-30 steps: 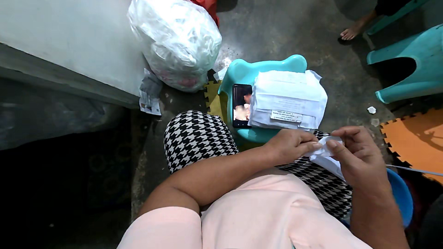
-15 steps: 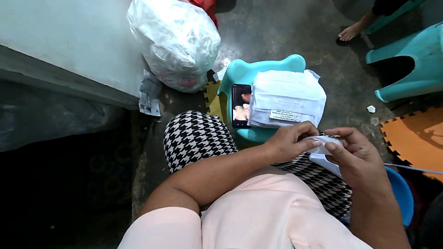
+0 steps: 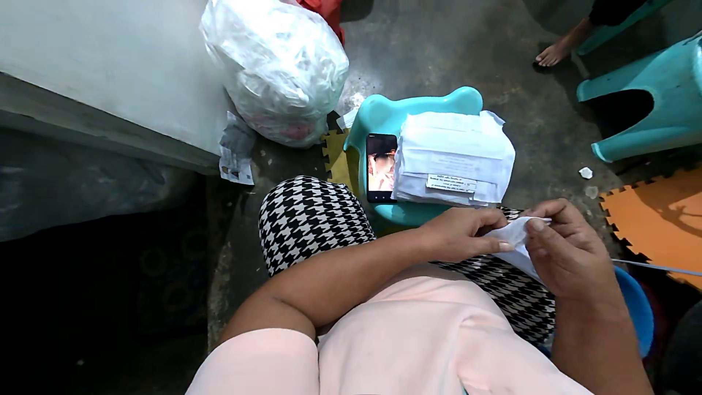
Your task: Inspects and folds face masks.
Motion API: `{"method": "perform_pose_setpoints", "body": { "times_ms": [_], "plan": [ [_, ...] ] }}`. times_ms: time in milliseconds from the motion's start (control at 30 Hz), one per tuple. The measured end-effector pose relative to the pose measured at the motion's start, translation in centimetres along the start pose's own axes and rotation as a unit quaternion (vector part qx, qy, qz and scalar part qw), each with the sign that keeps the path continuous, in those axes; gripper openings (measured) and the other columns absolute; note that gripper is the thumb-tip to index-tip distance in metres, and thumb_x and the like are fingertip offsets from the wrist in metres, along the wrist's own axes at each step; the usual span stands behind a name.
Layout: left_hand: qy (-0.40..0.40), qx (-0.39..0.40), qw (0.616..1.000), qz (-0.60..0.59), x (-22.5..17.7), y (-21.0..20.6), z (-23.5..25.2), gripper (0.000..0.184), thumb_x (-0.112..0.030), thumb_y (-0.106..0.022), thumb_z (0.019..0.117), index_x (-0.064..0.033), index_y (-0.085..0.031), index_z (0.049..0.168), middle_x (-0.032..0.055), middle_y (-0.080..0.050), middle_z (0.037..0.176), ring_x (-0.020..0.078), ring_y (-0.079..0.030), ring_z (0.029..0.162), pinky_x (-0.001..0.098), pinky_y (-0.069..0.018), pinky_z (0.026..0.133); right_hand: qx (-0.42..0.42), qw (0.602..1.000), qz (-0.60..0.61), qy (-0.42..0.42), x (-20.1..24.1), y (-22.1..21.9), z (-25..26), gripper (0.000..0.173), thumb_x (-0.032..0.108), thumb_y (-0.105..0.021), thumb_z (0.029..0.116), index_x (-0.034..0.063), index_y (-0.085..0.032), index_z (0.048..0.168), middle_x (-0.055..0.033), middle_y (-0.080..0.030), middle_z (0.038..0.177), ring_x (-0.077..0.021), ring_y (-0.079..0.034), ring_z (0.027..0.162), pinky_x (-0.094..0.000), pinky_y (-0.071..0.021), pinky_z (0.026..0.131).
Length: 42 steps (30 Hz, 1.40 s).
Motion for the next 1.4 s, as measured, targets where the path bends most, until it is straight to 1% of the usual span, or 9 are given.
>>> {"method": "perform_pose_setpoints", "body": {
  "times_ms": [167,367,467,633,733,833,1033,1167,1400],
  "plan": [
    [-0.021,-0.026,0.999,-0.008,0.0,0.4,-0.1,0.02,-0.015,-0.064,0.0981,0.0041,-0.066,0.096,0.0107,-0.063,0.094,0.0135,-0.059,0.089,0.0296,-0.0495,0.081,0.03,0.999,-0.013,-0.002,0.2,-0.6,0.0,0.008,0.028,-0.062,0.1023,0.0242,-0.061,0.109,0.0105,-0.067,0.086,0.0004,-0.064,0.071,-0.0163,-0.0557,0.065],
    [-0.044,-0.048,0.988,-0.139,-0.6,0.7,-0.1,0.009,-0.006,-0.062,0.0943,0.0009,-0.061,0.089,0.0024,-0.06,0.083,0.0046,-0.058,0.079,0.0234,-0.0498,0.073,0.038,0.998,-0.05,-0.022,0.0,-0.7,-0.2,0.01,0.03,-0.064,0.1014,0.0236,-0.062,0.109,0.0108,-0.068,0.085,0.0033,-0.059,0.063,-0.0119,-0.0482,0.054],
    [-0.049,-0.02,0.984,-0.173,-0.7,0.0,-0.1,0.011,-0.007,-0.06,0.0985,0.0035,-0.06,0.1,0.0025,-0.063,0.086,0.0037,-0.061,0.08,0.0232,-0.0525,0.076,0.015,0.997,-0.072,-0.009,0.4,-0.4,-0.1,0.008,0.025,-0.062,0.1016,0.0211,-0.061,0.108,0.011,-0.068,0.086,0.0025,-0.062,0.068,-0.0131,-0.0529,0.06],
    [-0.014,0.042,0.989,-0.138,-0.6,-1.0,-0.3,0.022,-0.008,-0.061,0.0986,0.0066,-0.059,0.115,0.0085,-0.066,0.095,0.006,-0.063,0.085,0.0248,-0.0535,0.079,0.002,0.998,-0.054,0.038,0.8,0.2,0.1,0.007,0.027,-0.064,0.1008,0.0243,-0.065,0.107,0.0105,-0.067,0.1,-0.0018,-0.065,0.09,-0.0198,-0.0561,0.083],
    [0.003,0.072,0.989,-0.127,-0.6,-1.3,-0.5,0.031,-0.006,-0.063,0.0975,0.008,-0.06,0.125,0.0125,-0.068,0.106,0.0078,-0.065,0.094,0.026,-0.0543,0.087,0.007,0.999,-0.005,0.041,0.9,-0.1,0.2,0.009,0.029,-0.063,0.1015,0.0253,-0.063,0.109,0.0096,-0.069,0.098,-0.0016,-0.067,0.086,-0.0194,-0.0575,0.079],
    [0.016,0.1,0.988,-0.117,-0.7,-1.8,-0.6,0.028,-0.005,-0.063,0.0973,0.0067,-0.063,0.123,0.0112,-0.069,0.105,0.0061,-0.064,0.093,0.0244,-0.0532,0.086,-0.001,0.999,0.012,0.048,1.4,-0.4,0.1,0.008,0.027,-0.06,0.1035,0.0258,-0.06,0.111,0.0126,-0.067,0.091,0.0022,-0.065,0.075,-0.0151,-0.0571,0.07],
    [0.004,0.099,0.991,-0.087,-0.9,-1.5,-0.7,0.021,-0.01,-0.061,0.0994,0.0052,-0.066,0.114,0.0076,-0.068,0.095,0.0049,-0.062,0.084,0.0241,-0.052,0.08,-0.016,0.997,-0.021,0.068,2.1,0.0,0.0,0.008,0.024,-0.058,0.1045,0.025,-0.061,0.112,0.0136,-0.066,0.094,0.0022,-0.065,0.08,-0.0157,-0.0574,0.075],
    [-0.03,0.072,0.997,-0.02,-0.9,-1.0,-0.5,0.025,-0.015,-0.061,0.0989,0.0063,-0.071,0.105,0.0153,-0.065,0.107,0.0184,-0.059,0.103,0.0343,-0.0474,0.092,-0.017,0.996,-0.036,0.074,2.3,0.0,-0.1,0.009,0.025,-0.061,0.1028,0.0253,-0.063,0.112,0.0138,-0.067,0.095,0.0023,-0.065,0.081,-0.0157,-0.0571,0.076],
    [-0.046,0.059,0.993,-0.097,-1.0,-0.4,-0.3,0.022,-0.015,-0.062,0.0984,0.0051,-0.071,0.097,0.0091,-0.063,0.107,0.0072,-0.058,0.097,0.0224,-0.0489,0.085,-0.052,0.993,-0.067,0.082,2.4,1.3,-0.2,0.008,0.025,-0.06,0.103,0.0251,-0.062,0.111,0.0139,-0.067,0.096,0.0017,-0.065,0.082,-0.0165,-0.0573,0.076]
  ]
}}
Point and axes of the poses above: each hand's wrist, its own z-axis towards the middle knuckle, its own y-axis out of the back of the hand, x = y × z, the point moved 8 cm from there along z, towards the middle knuckle
